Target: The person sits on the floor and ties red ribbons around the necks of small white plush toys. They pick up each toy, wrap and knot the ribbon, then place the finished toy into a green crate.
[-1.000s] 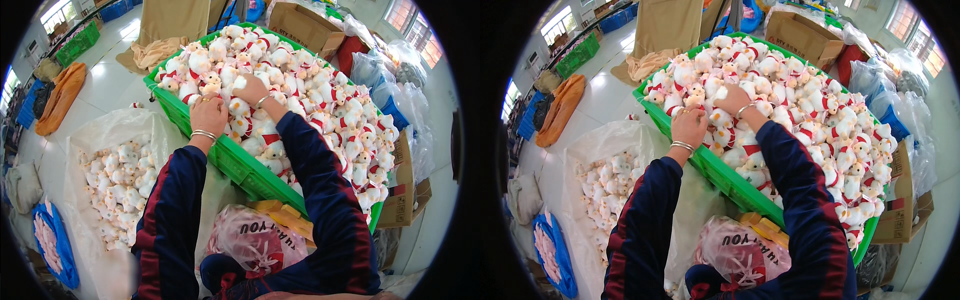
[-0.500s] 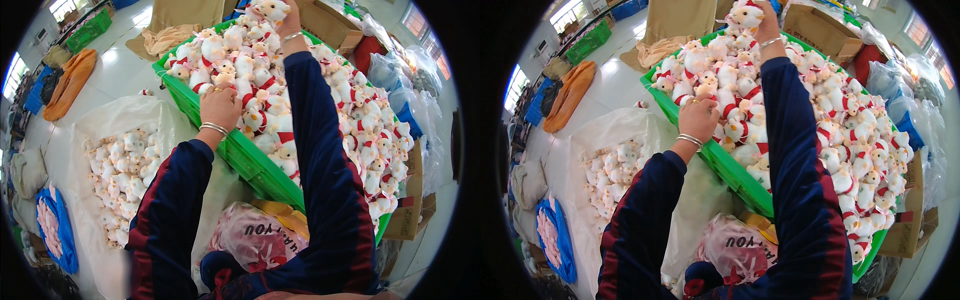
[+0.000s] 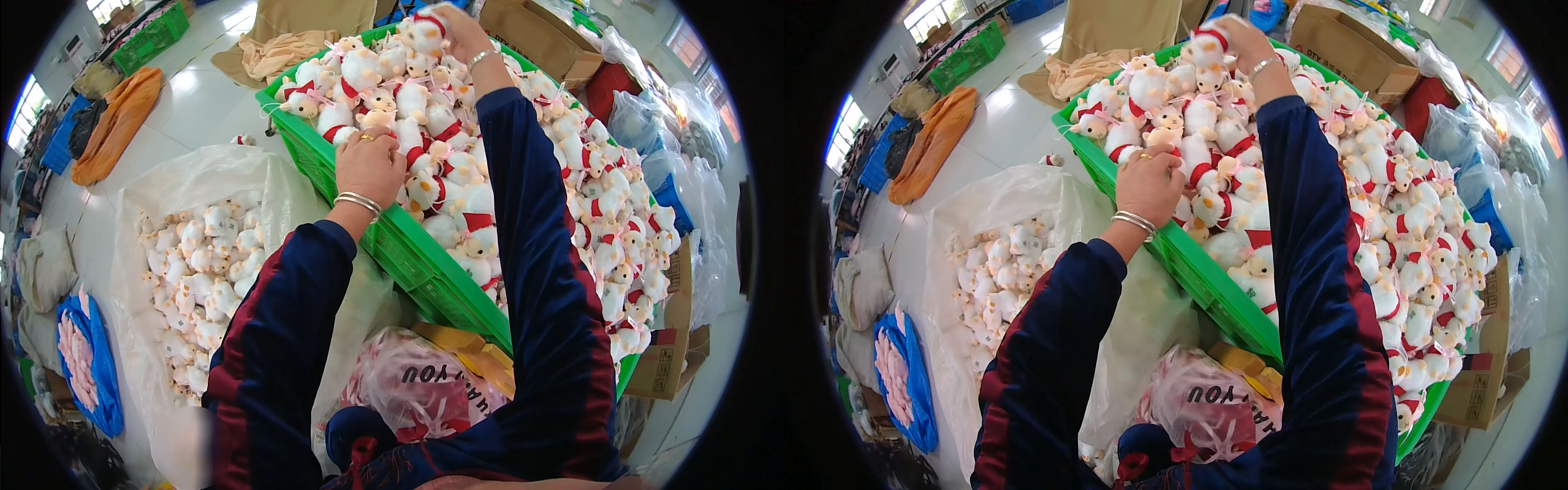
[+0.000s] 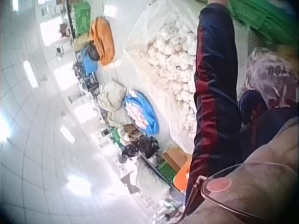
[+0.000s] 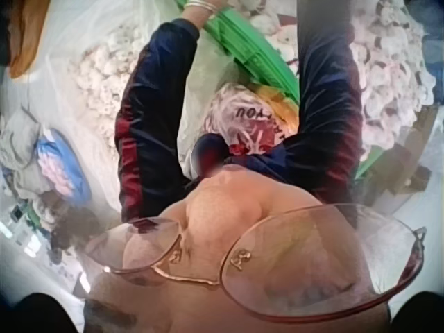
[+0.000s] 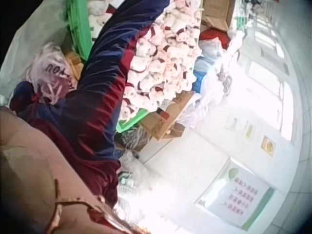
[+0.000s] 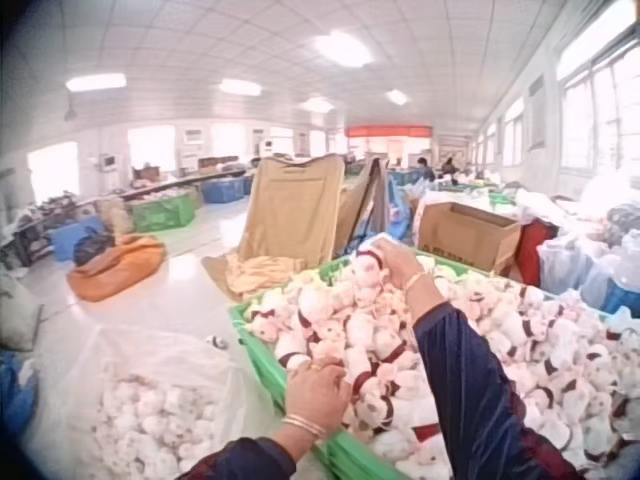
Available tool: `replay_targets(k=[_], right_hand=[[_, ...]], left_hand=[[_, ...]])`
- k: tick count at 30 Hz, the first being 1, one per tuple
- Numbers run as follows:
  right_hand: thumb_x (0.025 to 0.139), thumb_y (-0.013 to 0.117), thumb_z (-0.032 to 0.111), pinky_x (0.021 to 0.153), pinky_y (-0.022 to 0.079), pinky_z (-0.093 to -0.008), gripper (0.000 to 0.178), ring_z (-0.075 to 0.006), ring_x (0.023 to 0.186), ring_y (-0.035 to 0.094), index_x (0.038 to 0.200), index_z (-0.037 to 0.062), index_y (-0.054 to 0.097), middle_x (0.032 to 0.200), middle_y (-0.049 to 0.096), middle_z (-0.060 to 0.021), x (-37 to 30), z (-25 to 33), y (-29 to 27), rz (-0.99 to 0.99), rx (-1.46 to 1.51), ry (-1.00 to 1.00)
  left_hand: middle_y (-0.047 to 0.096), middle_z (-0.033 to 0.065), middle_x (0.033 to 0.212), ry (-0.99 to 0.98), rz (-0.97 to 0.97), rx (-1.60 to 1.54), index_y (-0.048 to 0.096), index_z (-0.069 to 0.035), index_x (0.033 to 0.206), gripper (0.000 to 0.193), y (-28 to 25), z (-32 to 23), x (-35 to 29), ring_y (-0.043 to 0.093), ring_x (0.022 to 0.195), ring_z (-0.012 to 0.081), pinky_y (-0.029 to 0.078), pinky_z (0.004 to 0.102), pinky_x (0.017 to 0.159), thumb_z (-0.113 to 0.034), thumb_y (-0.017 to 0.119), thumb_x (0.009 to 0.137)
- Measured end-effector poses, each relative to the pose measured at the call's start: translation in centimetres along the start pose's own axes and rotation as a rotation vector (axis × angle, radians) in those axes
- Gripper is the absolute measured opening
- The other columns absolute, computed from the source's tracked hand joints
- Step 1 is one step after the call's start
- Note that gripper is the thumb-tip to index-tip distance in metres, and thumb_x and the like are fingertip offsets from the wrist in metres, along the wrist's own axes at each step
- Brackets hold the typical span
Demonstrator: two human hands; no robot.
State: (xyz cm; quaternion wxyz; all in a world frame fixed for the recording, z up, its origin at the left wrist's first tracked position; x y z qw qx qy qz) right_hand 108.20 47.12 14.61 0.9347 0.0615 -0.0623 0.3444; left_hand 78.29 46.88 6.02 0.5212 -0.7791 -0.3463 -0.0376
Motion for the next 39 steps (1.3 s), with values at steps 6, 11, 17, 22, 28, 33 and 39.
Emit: replay_targets(k=[6,11,17,22,28,33,39], right_hand=[[0.096,0.062,0.026,0.088,0.056,-0.0524,0.024,-0.0397,0.102,0.07,0.095,0.0038,0.07,0.119,0.069,-0.0196,5.6,3.2,0.4,-0.499,-0.366,-0.635],[0.097,0.058,0.019,0.108,0.048,-0.0495,0.042,-0.0368,0.137,0.052,0.139,0.0169,0.063,0.157,0.047,-0.0126,1.5,-9.9,11.0,0.051,-1.453,-0.362],[0.095,0.056,0.02,0.115,0.03,-0.0705,0.063,-0.0421,0.15,0.034,0.151,0.0452,0.046,0.171,0.022,-0.008,2.9,-7.9,8.0,0.087,-1.308,-0.326],[0.094,0.059,0.027,0.115,0.027,-0.0736,0.067,-0.0439,0.152,0.027,0.157,0.0333,0.039,0.169,0.023,-0.0124,-0.5,-5.4,6.0,0.01,-1.367,-0.33],[0.085,0.069,0.054,0.11,0.044,-0.0514,0.082,-0.0419,0.137,0.051,0.154,0.0177,0.044,0.147,0.054,-0.0251,-6.6,-4.3,-1.5,0.392,-1.439,-0.054],[0.081,0.073,0.061,0.105,0.048,-0.0482,0.091,-0.042,0.123,0.062,0.144,0.0001,0.049,0.132,0.063,-0.0283,-19.7,-6.1,-12.4,0.591,-1.623,0.095],[0.079,0.077,0.044,0.098,0.052,-0.0447,0.072,-0.0379,0.114,0.066,0.135,0.0034,0.058,0.123,0.067,-0.0243,-24.7,-8.6,-17.0,0.371,-1.455,0.262]], left_hand=[[0.071,-0.0014,0.124,0.066,-0.049,-0.056,0.077,-0.012,0.095,0.02,0.3,-1.7,0.5,0.062,0.115,0.0266,0.045,0.0442,0.1,-0.025,0.064,0.087],[0.071,0.001,0.115,0.051,-0.115,-0.037,0.077,-0.011,0.092,0.02,0.0,-0.1,-0.3,0.062,0.112,0.0278,0.045,0.0457,0.097,-0.025,0.062,0.088],[0.07,0.0023,0.114,0.085,-0.123,-0.068,0.076,-0.011,0.09,0.019,0.7,-1.4,0.2,0.061,0.112,0.0283,0.045,0.0458,0.096,-0.025,0.063,0.087],[0.07,0.0001,0.112,0.103,-0.121,-0.067,0.076,-0.012,0.09,0.017,0.4,-2.1,0.5,0.062,0.108,0.0268,0.045,0.0454,0.096,-0.023,0.064,0.087],[0.071,0.0001,0.125,0.052,-0.052,-0.039,0.077,-0.013,0.093,0.021,0.4,-0.8,0.5,0.062,0.114,0.027,0.046,0.0438,0.1,-0.026,0.061,0.088],[0.071,0.0008,0.125,0.054,-0.038,-0.035,0.077,-0.012,0.092,0.021,0.4,-1.5,0.6,0.062,0.113,0.0273,0.046,0.0439,0.099,-0.025,0.061,0.088],[0.071,0.001,0.125,0.061,-0.04,-0.049,0.077,-0.013,0.093,0.021,0.5,-1.3,0.7,0.062,0.114,0.0271,0.046,0.044,0.099,-0.026,0.062,0.088]])
Point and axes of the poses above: each hand's wrist, its own x-axis towards the middle knuckle, its own y-axis out of the palm, z = x × y, the point moved 6 cm from there along x, towards the middle knuckle
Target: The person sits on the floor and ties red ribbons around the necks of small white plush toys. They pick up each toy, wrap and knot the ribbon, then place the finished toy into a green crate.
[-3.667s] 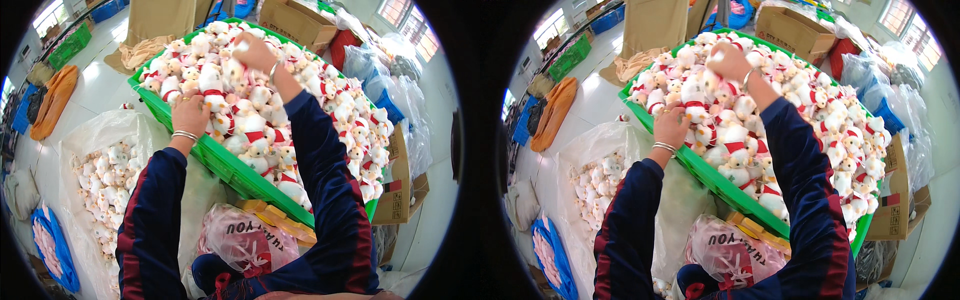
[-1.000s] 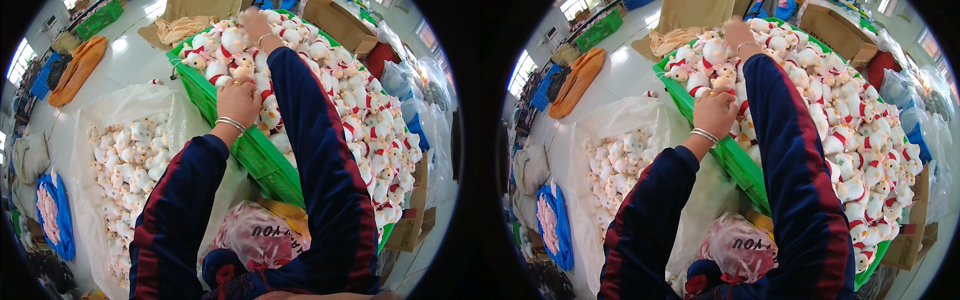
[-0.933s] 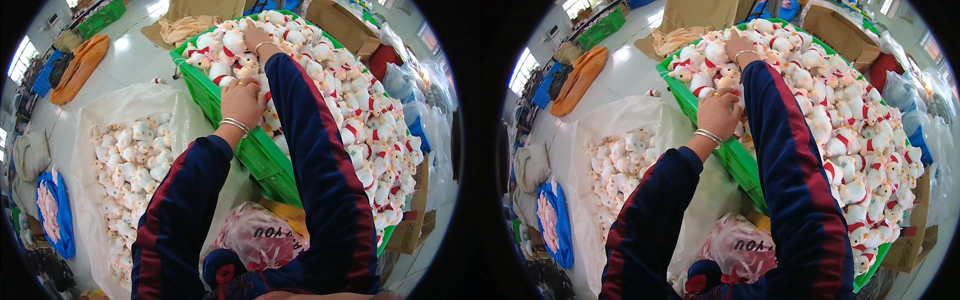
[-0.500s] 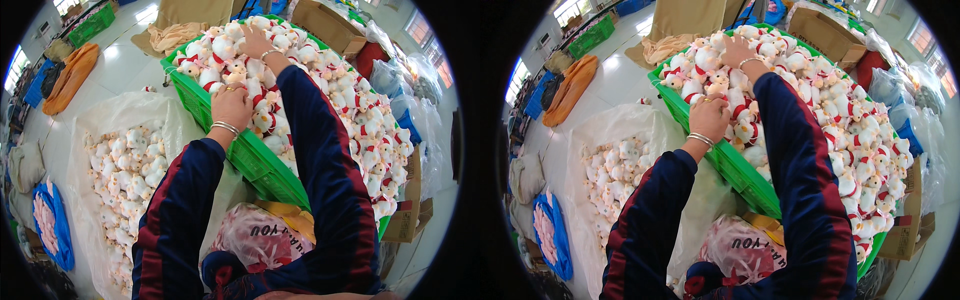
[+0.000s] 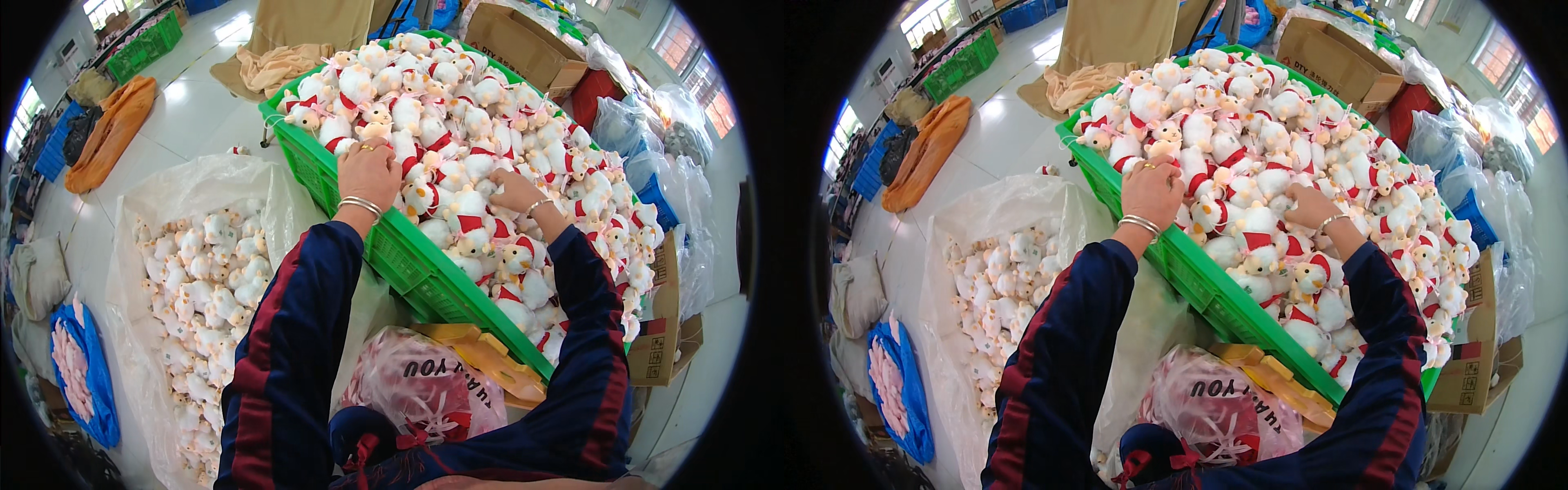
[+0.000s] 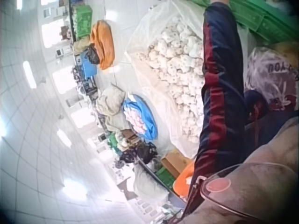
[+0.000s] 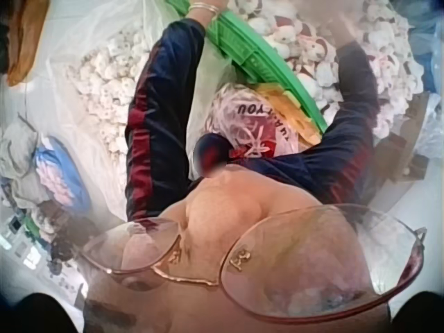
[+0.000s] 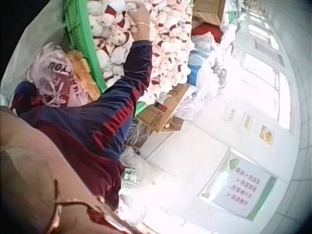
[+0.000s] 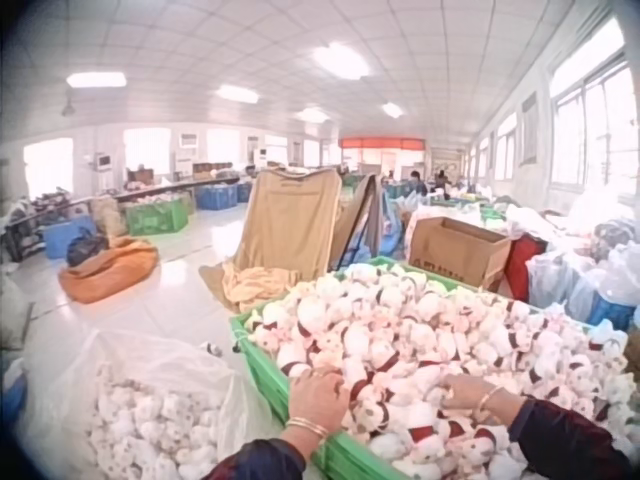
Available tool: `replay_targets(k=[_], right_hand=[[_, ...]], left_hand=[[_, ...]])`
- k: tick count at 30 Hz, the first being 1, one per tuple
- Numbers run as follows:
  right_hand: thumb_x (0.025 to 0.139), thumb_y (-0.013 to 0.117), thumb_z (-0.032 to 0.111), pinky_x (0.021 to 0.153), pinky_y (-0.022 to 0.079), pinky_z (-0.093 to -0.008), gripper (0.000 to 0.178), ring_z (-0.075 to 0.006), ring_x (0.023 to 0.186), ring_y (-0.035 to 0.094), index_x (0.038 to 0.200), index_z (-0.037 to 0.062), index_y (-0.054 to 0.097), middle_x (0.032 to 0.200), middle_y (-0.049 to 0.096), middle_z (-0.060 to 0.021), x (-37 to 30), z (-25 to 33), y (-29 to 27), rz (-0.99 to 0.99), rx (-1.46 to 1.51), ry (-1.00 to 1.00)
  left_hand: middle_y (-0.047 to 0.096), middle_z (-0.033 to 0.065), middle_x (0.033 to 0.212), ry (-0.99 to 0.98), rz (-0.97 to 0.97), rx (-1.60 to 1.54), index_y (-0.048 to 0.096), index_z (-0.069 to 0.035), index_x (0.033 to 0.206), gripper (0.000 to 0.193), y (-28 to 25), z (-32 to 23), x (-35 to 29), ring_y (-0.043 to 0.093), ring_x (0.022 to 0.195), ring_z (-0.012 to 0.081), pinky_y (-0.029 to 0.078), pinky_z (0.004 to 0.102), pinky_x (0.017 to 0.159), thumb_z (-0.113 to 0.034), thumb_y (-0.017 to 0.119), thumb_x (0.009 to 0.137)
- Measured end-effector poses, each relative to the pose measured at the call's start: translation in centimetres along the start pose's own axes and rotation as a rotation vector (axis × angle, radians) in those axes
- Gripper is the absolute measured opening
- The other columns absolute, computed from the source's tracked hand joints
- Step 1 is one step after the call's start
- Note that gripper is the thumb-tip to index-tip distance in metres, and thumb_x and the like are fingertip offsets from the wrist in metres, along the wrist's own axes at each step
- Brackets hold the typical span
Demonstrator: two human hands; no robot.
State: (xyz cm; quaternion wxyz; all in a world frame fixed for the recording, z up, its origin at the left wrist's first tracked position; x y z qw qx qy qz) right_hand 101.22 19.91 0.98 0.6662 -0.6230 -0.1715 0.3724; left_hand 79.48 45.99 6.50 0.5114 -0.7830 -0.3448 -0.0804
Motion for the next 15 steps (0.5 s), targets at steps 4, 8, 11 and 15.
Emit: replay_targets(k=[4,8,11,15], right_hand=[[0.078,0.075,0.042,0.094,0.052,-0.0456,0.057,-0.0378,0.106,0.067,0.119,0.003,0.066,0.112,0.07,-0.0216,-2.3,0.5,-2.8,0.065,-0.135,0.04],[0.081,0.069,0.046,0.09,0.054,-0.047,0.05,-0.039,0.101,0.068,0.107,0.003,0.069,0.104,0.072,-0.0221,-2.5,-0.7,-7.0,0.022,-0.188,-0.159],[0.085,0.07,0.046,0.091,0.054,-0.0455,0.054,-0.0376,0.103,0.069,0.116,0.0014,0.068,0.11,0.072,-0.0218,-0.8,1.3,-13.6,-0.179,-0.032,-0.106],[0.091,0.069,0.04,0.097,0.052,-0.0439,0.052,-0.0362,0.11,0.067,0.127,0.0035,0.065,0.121,0.07,-0.0218,5.0,2.8,-21.3,-0.879,0.351,-0.252]], left_hand=[[0.071,0.0007,0.125,0.007,-0.018,-0.003,0.077,-0.013,0.093,0.021,0.0,0.2,-0.1,0.062,0.115,0.0268,0.046,0.0436,0.1,-0.026,0.062,0.088],[0.071,0.0003,0.126,-0.01,0.012,0.007,0.077,-0.013,0.094,0.021,0.2,0.0,0.1,0.062,0.116,0.0265,0.046,0.0431,0.1,-0.026,0.062,0.088],[0.07,0.0001,0.126,-0.008,0.01,0.028,0.077,-0.013,0.095,0.02,0.0,0.6,-0.1,0.061,0.116,0.0264,0.046,0.0428,0.101,-0.025,0.063,0.088],[0.07,-0.0001,0.126,-0.015,0.024,0.025,0.077,-0.013,0.095,0.019,0.1,0.1,0.1,0.061,0.117,0.0264,0.045,0.0426,0.101,-0.025,0.063,0.088]])
Point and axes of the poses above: each hand's wrist, its own x-axis towards the middle knuckle, its own y-axis out of the palm, z = x × y, the point moved 6 cm from there along x, towards the middle knuckle
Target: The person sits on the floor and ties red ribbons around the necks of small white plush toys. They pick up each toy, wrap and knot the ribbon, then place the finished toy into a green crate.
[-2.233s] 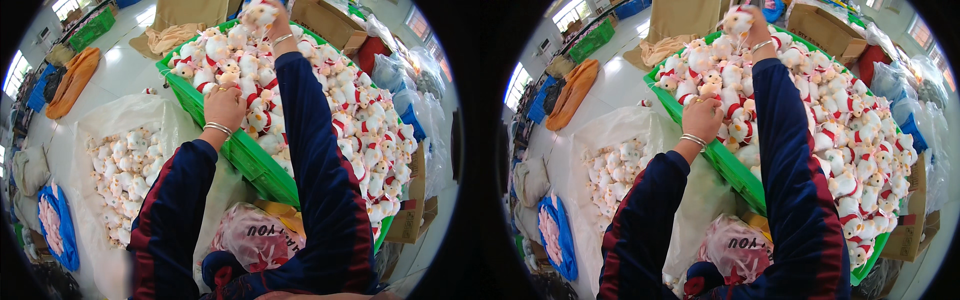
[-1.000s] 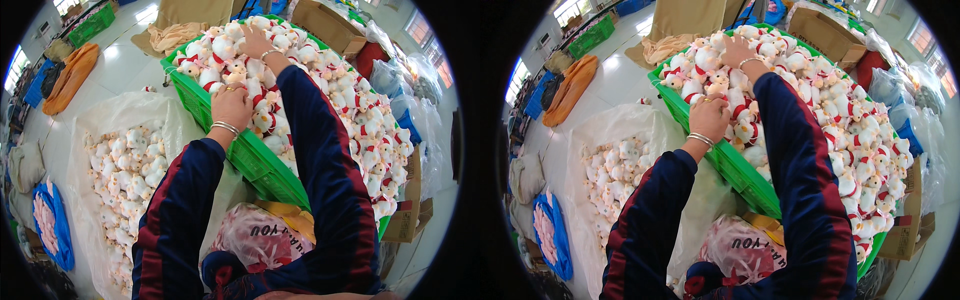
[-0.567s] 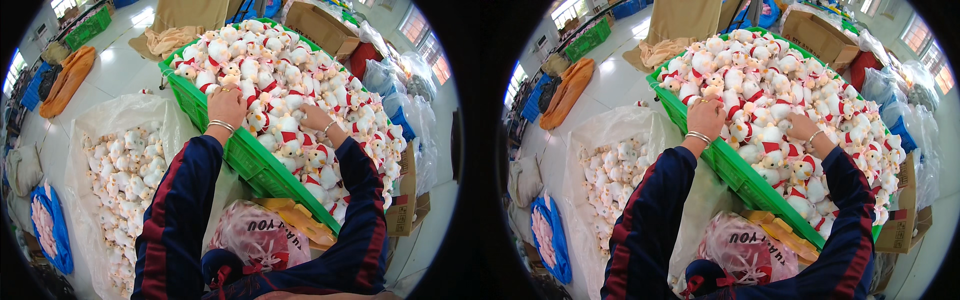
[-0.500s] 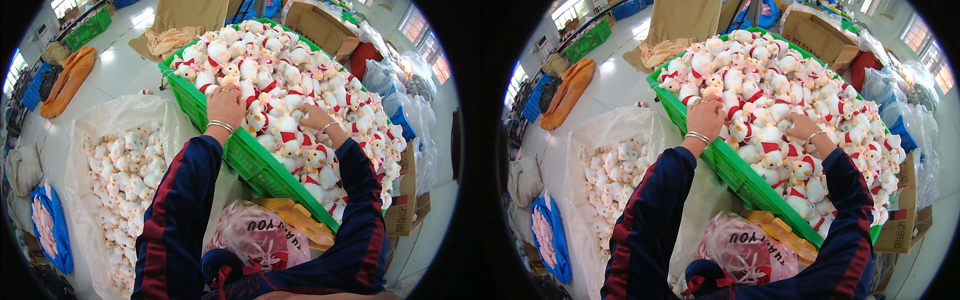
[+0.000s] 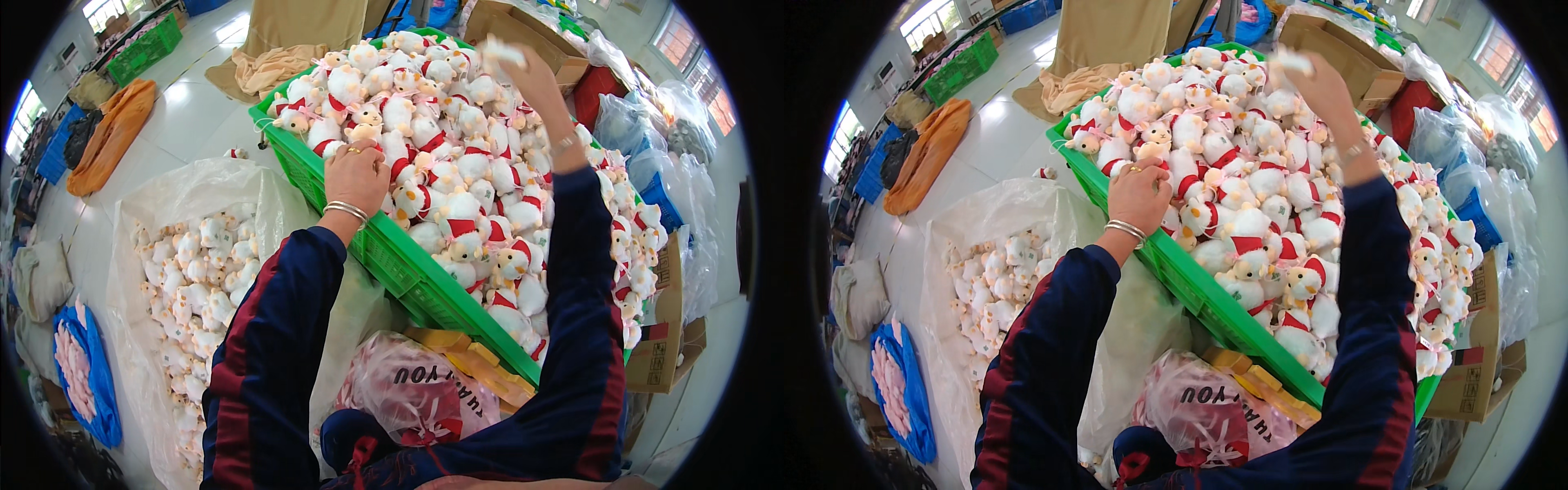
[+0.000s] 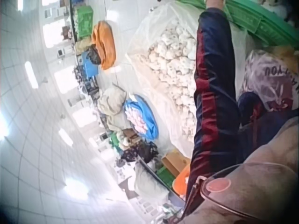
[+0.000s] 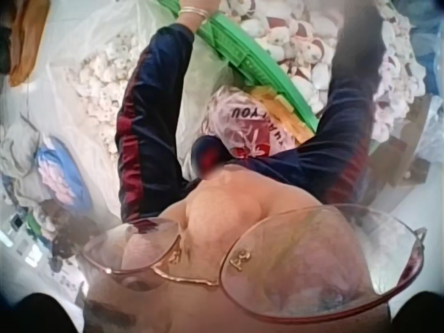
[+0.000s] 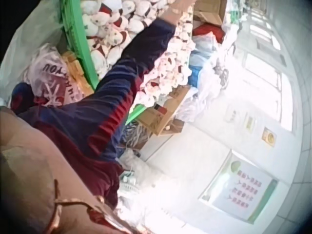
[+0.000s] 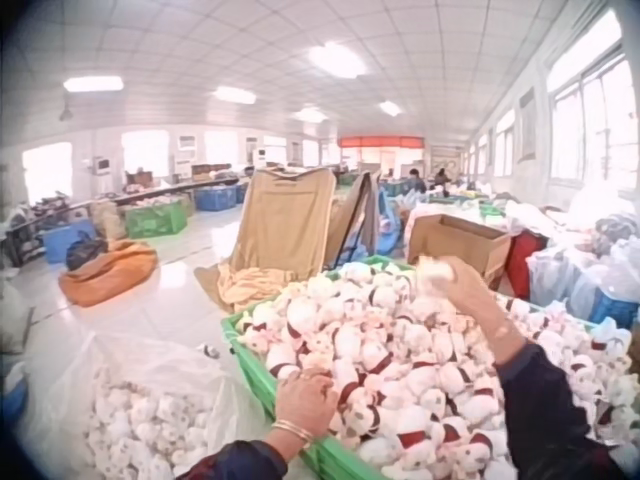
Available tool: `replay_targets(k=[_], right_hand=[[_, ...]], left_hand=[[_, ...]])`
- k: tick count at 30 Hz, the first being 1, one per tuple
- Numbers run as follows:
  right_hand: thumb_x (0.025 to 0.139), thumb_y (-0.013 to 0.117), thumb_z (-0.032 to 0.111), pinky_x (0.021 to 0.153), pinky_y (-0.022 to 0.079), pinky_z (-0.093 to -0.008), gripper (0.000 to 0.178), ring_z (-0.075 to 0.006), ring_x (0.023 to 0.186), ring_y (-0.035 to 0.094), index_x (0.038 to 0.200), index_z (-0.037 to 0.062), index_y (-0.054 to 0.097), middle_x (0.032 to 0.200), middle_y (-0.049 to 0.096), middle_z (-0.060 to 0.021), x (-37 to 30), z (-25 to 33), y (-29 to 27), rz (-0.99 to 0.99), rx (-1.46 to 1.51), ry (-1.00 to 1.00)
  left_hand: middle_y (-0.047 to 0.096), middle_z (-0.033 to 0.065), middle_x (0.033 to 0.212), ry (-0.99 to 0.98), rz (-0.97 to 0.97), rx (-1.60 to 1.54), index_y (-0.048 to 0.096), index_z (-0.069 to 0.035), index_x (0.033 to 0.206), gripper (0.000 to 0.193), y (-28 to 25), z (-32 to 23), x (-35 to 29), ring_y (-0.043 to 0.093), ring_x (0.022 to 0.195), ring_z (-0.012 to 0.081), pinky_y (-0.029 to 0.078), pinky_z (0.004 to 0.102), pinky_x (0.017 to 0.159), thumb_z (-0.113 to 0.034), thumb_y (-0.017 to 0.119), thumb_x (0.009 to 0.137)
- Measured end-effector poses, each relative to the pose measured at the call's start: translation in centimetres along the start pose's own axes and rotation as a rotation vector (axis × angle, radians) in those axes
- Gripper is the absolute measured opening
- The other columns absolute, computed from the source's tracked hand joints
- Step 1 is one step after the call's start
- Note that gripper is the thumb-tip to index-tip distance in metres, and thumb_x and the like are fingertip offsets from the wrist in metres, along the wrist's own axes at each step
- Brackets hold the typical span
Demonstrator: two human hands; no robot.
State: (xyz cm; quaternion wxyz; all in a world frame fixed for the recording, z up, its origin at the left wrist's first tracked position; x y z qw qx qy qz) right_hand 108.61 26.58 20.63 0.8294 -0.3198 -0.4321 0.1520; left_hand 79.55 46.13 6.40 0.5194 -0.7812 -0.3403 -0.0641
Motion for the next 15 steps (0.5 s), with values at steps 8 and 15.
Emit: replay_targets(k=[8,15], right_hand=[[0.096,0.059,0.024,0.107,0.045,-0.0483,0.035,-0.033,0.134,0.052,0.129,0.0172,0.07,0.147,0.057,-0.0077,4.8,-0.1,20.2,-0.012,-0.474,-0.016],[0.096,0.059,0.033,0.11,0.036,-0.0692,0.046,-0.0376,0.151,0.029,0.141,0.0242,0.063,0.162,0.04,0.0015,6.2,-1.7,21.9,0.345,-0.638,-0.096]], left_hand=[[0.07,-0.0002,0.128,0.009,0.021,-0.009,0.076,-0.014,0.095,0.019,-0.2,-0.5,0.1,0.061,0.118,0.0262,0.045,0.0426,0.101,-0.025,0.063,0.088],[0.069,-0.0019,0.13,0.007,0.029,-0.017,0.076,-0.014,0.096,0.019,0.6,-1.1,0.4,0.061,0.12,0.0255,0.044,0.0425,0.103,-0.025,0.063,0.089]])
Point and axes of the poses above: each hand's wrist, its own x-axis towards the middle knuckle, its own y-axis out of the palm, z = x × y, the point moved 6 cm from there along x, towards the middle knuckle
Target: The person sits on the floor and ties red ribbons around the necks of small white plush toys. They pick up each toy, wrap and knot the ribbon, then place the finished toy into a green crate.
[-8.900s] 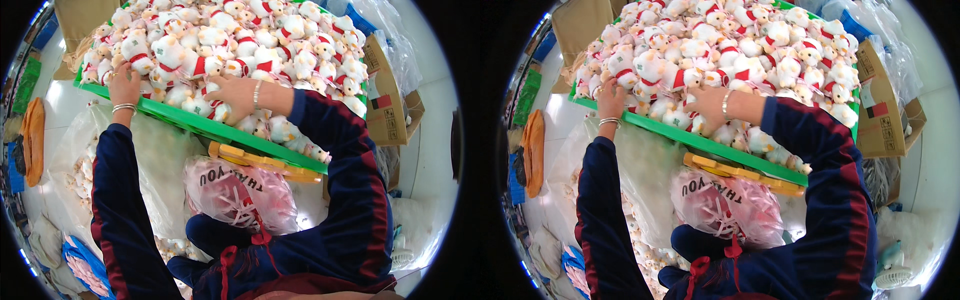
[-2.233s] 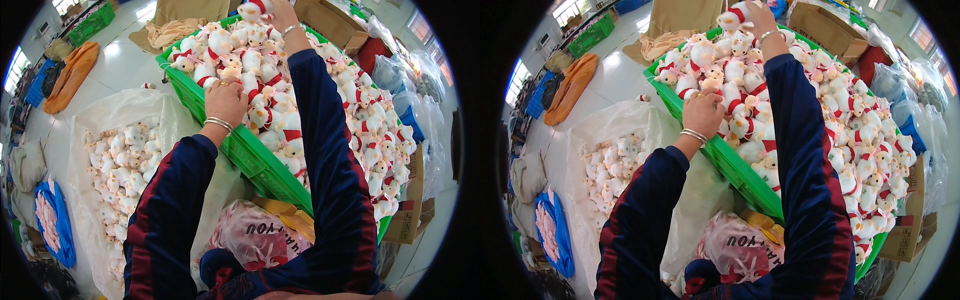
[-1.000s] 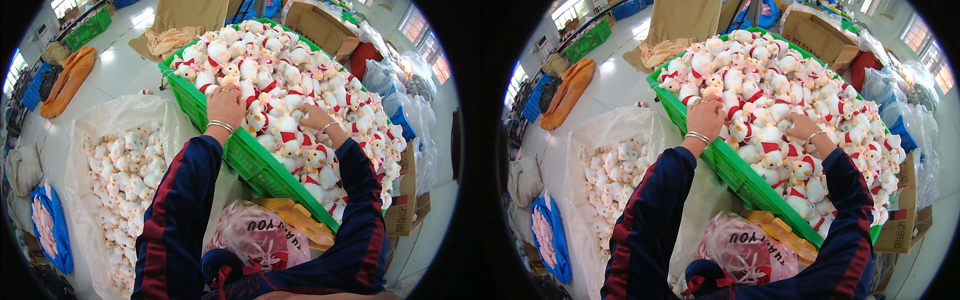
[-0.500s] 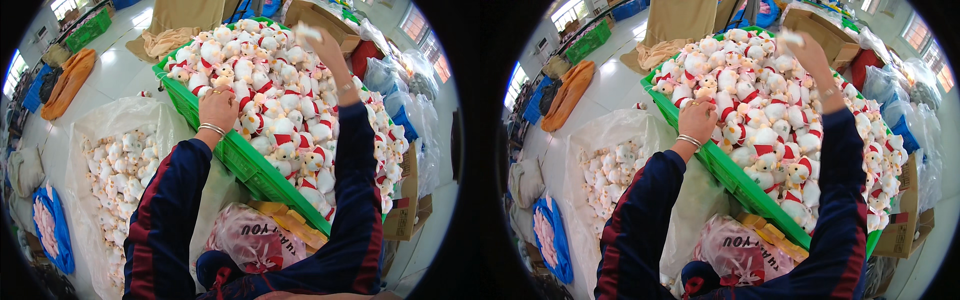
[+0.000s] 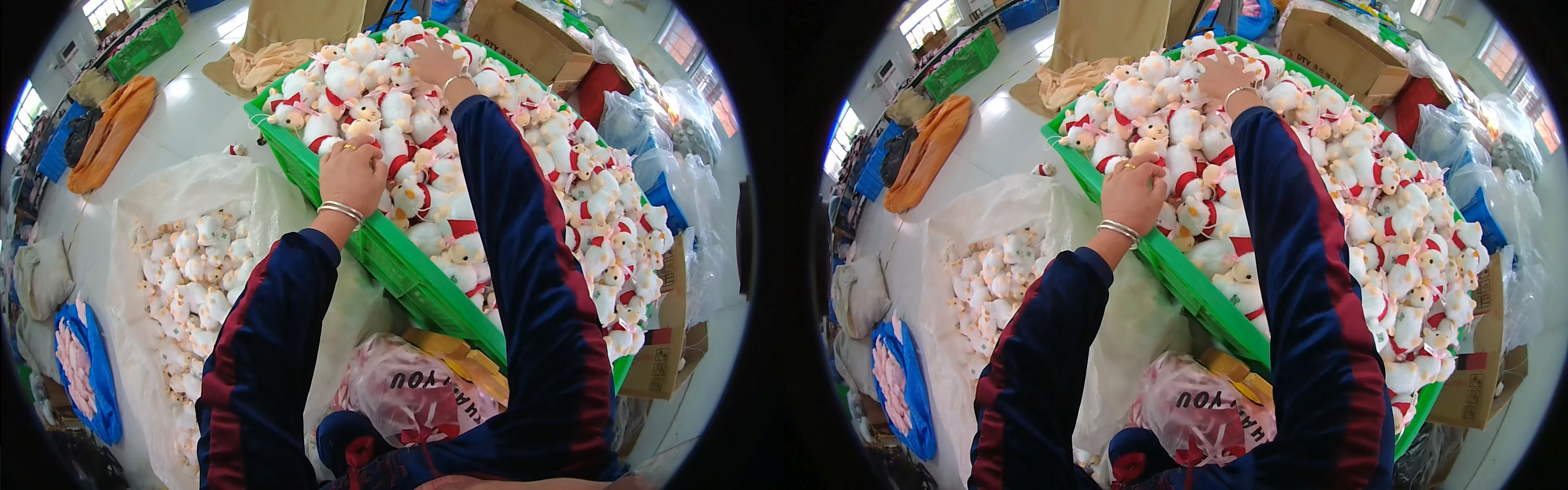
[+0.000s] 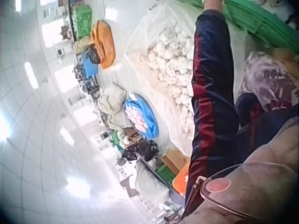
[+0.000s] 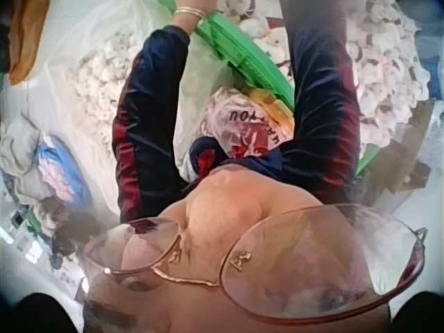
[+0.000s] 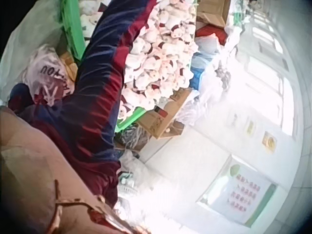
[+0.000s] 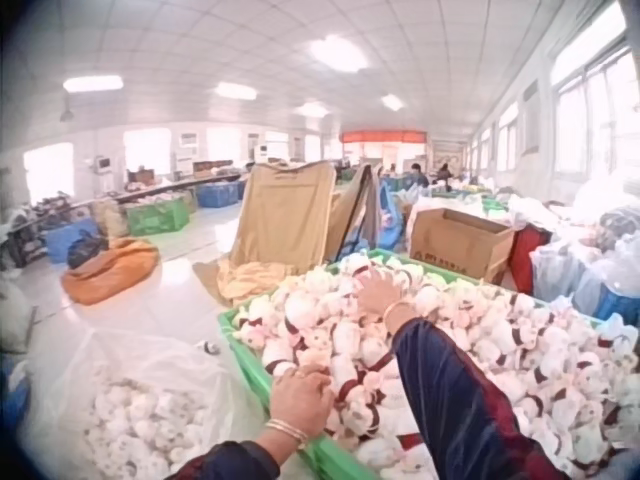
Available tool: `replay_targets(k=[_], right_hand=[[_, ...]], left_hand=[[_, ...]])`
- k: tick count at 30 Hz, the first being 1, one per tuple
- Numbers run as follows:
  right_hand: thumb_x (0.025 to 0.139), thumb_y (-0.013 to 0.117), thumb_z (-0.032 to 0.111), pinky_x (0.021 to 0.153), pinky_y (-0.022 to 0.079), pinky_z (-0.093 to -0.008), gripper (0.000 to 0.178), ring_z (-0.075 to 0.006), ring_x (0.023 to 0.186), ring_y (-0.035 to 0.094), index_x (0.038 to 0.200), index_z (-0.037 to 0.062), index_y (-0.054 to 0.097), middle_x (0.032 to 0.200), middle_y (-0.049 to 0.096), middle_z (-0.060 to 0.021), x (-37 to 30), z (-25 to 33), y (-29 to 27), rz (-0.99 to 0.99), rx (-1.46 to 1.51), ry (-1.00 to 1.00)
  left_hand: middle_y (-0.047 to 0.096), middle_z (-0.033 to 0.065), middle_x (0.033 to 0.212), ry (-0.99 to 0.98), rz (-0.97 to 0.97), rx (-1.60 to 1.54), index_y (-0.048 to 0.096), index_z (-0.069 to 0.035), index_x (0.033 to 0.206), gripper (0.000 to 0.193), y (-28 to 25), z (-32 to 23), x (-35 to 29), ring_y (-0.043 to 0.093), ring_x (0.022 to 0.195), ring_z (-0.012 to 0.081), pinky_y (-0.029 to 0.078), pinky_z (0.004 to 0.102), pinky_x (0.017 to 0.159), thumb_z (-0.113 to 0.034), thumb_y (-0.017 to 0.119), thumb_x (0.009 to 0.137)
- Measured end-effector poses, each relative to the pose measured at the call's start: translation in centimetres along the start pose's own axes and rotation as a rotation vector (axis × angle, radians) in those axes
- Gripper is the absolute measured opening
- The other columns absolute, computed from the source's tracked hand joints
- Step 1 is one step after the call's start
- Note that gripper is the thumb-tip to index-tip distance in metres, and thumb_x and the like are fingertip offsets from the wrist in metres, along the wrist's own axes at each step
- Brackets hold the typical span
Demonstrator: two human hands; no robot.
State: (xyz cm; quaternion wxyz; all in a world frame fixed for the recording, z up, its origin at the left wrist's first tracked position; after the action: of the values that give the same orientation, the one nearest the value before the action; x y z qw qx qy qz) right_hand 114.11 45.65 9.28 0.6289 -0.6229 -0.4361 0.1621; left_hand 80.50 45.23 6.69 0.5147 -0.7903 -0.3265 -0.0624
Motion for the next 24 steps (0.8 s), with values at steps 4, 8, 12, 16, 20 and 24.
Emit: replay_targets(k=[4,8,12,16,20,24], right_hand=[[0.09,0.064,0.042,0.108,0.042,-0.0597,0.058,-0.0397,0.138,0.047,0.143,0.0186,0.059,0.147,0.054,-0.0164,-6.2,7.8,-8.1,-0.073,0.229,0.01],[0.087,0.069,0.042,0.095,0.045,-0.0504,0.051,-0.0396,0.11,0.057,0.113,0.0,0.058,0.109,0.061,-0.0185,-20.8,15.9,-13.8,0.276,0.634,-0.437],[0.087,0.071,0.038,0.11,0.039,-0.0531,0.078,-0.0403,0.138,0.044,0.144,-0.0064,0.041,0.141,0.05,-0.0266,-34.6,14.2,-15.7,0.253,0.377,-0.38],[0.09,0.067,0.03,0.111,0.035,-0.0586,0.07,-0.0399,0.141,0.042,0.143,-0.0066,0.041,0.143,0.049,-0.0262,-36.9,14.2,-12.1,0.207,0.4,-0.25],[0.088,0.064,0.017,0.1,0.043,-0.0552,0.041,-0.0419,0.12,0.054,0.122,-0.0031,0.055,0.124,0.057,-0.0257,-34.4,17.1,-9.8,0.175,0.453,-0.149],[0.095,0.056,0.016,0.082,0.049,-0.0529,0.017,-0.0433,0.095,0.061,0.098,0.0,0.061,0.096,0.065,-0.0218,-31.9,17.3,-7.0,0.069,0.413,-0.109]], left_hand=[[0.07,-0.0016,0.126,-0.005,-0.049,0.016,0.076,-0.014,0.094,0.018,-0.6,1.5,-0.7,0.061,0.118,0.026,0.044,0.0448,0.101,-0.025,0.063,0.089],[0.072,-0.0005,0.119,-0.02,-0.076,0.012,0.077,-0.013,0.09,0.018,-0.4,2.7,-1.5,0.062,0.115,0.0271,0.044,0.0463,0.099,-0.023,0.063,0.088],[0.072,-0.0004,0.116,0.066,-0.16,-0.043,0.076,-0.014,0.089,0.015,-0.3,0.7,-0.7,0.061,0.117,0.0274,0.044,0.0472,0.098,-0.022,0.064,0.088],[0.071,0.0009,0.116,0.085,-0.179,-0.02,0.076,-0.014,0.094,0.016,-0.5,0.9,-0.7,0.061,0.117,0.0275,0.045,0.0474,0.097,-0.021,0.063,0.088],[0.067,0.0105,0.111,0.139,-0.19,0.016,0.072,-0.01,0.101,0.02,-1.8,0.5,-0.5,0.065,0.102,0.031,0.053,0.0471,0.084,-0.012,0.061,0.084],[0.065,0.0162,0.121,-0.034,-0.041,0.09,0.066,-0.002,0.118,0.04,-3.4,-1.3,-3.3,0.062,0.112,0.0336,0.05,0.0497,0.091,-0.025,0.066,0.085]])
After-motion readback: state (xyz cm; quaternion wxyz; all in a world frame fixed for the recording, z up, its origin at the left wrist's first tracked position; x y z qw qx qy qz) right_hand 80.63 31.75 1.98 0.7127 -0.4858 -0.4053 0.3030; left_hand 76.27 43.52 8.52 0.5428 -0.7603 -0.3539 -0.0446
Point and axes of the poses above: each hand's wrist, its own x-axis towards the middle knuckle, its own y-axis out of the palm, z = x × y, the point moved 6 cm from there along x, towards the middle knuckle
